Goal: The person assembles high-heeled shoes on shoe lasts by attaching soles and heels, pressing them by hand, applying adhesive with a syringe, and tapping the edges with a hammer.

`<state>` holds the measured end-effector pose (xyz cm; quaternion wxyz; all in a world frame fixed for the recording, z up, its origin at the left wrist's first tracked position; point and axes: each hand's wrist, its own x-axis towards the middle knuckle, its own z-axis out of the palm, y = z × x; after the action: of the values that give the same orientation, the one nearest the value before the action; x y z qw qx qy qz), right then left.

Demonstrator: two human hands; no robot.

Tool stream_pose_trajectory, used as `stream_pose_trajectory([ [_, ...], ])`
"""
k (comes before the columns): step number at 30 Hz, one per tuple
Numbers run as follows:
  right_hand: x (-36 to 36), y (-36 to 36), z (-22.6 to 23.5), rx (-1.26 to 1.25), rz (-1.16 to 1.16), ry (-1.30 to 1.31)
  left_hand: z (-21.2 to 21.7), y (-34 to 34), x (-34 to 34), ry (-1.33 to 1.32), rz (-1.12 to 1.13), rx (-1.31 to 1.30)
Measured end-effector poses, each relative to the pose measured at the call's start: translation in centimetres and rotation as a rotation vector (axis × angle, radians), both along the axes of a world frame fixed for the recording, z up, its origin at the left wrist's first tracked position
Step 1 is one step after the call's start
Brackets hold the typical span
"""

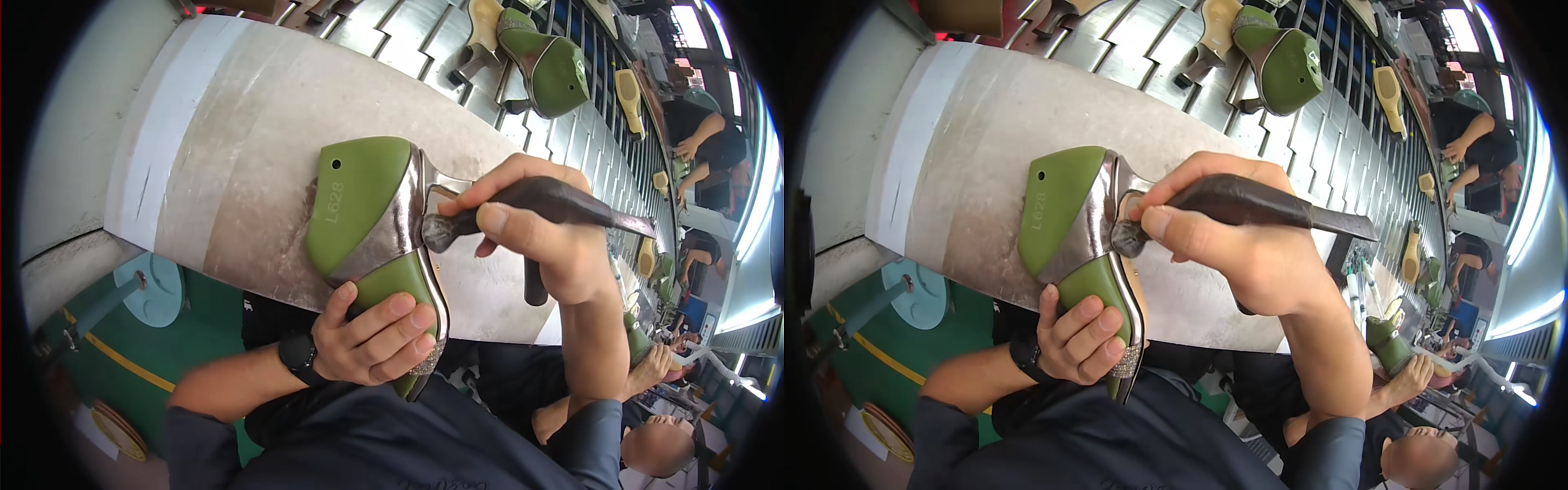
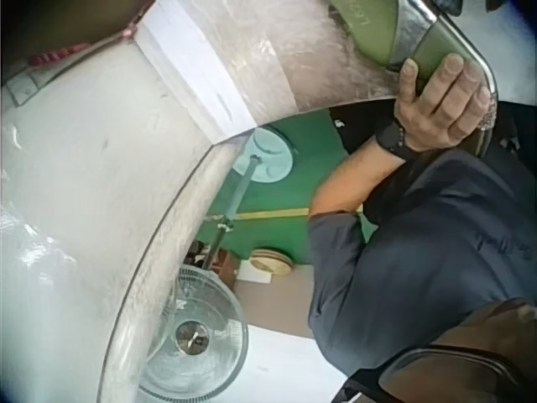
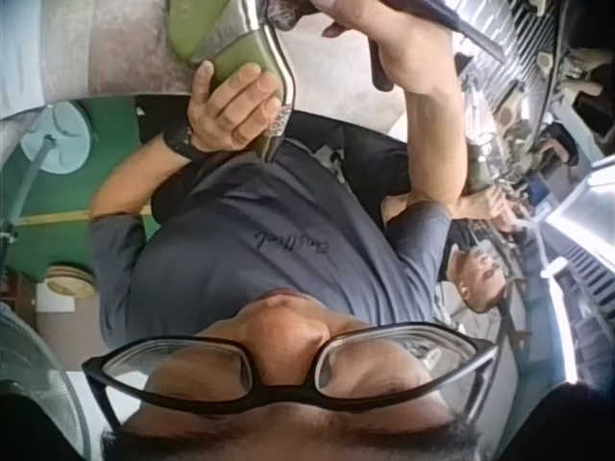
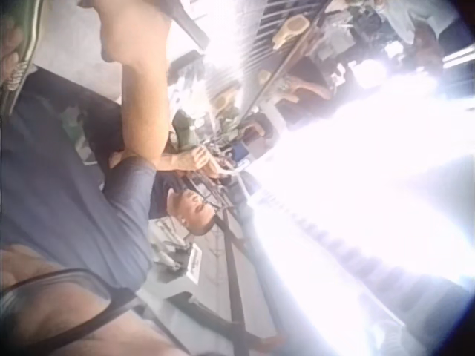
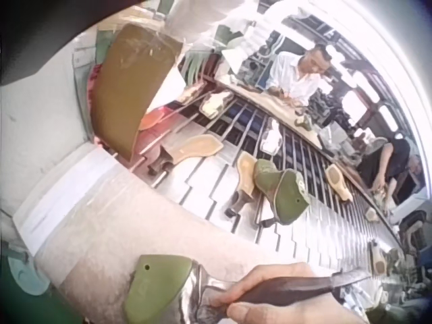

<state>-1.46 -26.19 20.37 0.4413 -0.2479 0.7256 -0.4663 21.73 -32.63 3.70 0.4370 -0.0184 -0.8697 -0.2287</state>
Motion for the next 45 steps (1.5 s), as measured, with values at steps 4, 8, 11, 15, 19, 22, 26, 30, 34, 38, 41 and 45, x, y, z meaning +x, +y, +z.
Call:
stream_pose_trajectory([
  [4,0.3,0.7,-0.1,0.009,0.004,-0.061,-0.1,-0.3,0.2,-0.011,-0.020,-0.018],
  [8,0.6,1.3,-0.4,-0.024,-0.035,-0.142,0.0,-0.1,0.4,-0.015,-0.020,-0.015],
  [11,0.5,0.9,-0.4,-0.022,-0.027,-0.167,0.1,0.2,0.7,-0.014,-0.010,-0.004],
  [15,3.3,3.1,-2.0,-0.179,-0.179,-0.132,-0.1,0.0,0.6,-0.024,-0.011,-0.072],
  [19,4.0,6.1,-2.6,-0.165,-0.112,0.158,0.4,-0.7,0.8,-0.041,-0.038,-0.134],
  [22,3.3,9.8,-2.7,-0.008,0.034,0.653,1.6,-1.2,1.7,-0.061,-0.041,-0.038],
  [26,5.2,14.6,-3.5,0.232,0.123,1.431,3.8,-2.3,6.3,-0.208,-0.028,0.706],
  [30,12.1,15.0,-4.2,-0.400,-0.215,0.024,5.6,-5.5,7.5,0.028,-0.247,1.286],
  [34,12.3,13.4,-8.7,-0.615,-0.346,-0.908,6.8,-7.4,9.1,-0.159,-0.538,1.404],
  [38,14.2,13.4,-11.7,-0.694,-0.312,-1.039,10.0,-7.4,8.2,-0.723,-0.342,0.900],
  [41,14.6,13.3,-9.2,-0.839,-0.526,-0.893,10.2,-6.9,6.3,-0.419,-0.519,1.065],
  [45,10.6,15.1,-5.2,-1.115,-0.755,-0.554,7.0,-8.5,2.1,-0.520,-0.104,0.352],
])
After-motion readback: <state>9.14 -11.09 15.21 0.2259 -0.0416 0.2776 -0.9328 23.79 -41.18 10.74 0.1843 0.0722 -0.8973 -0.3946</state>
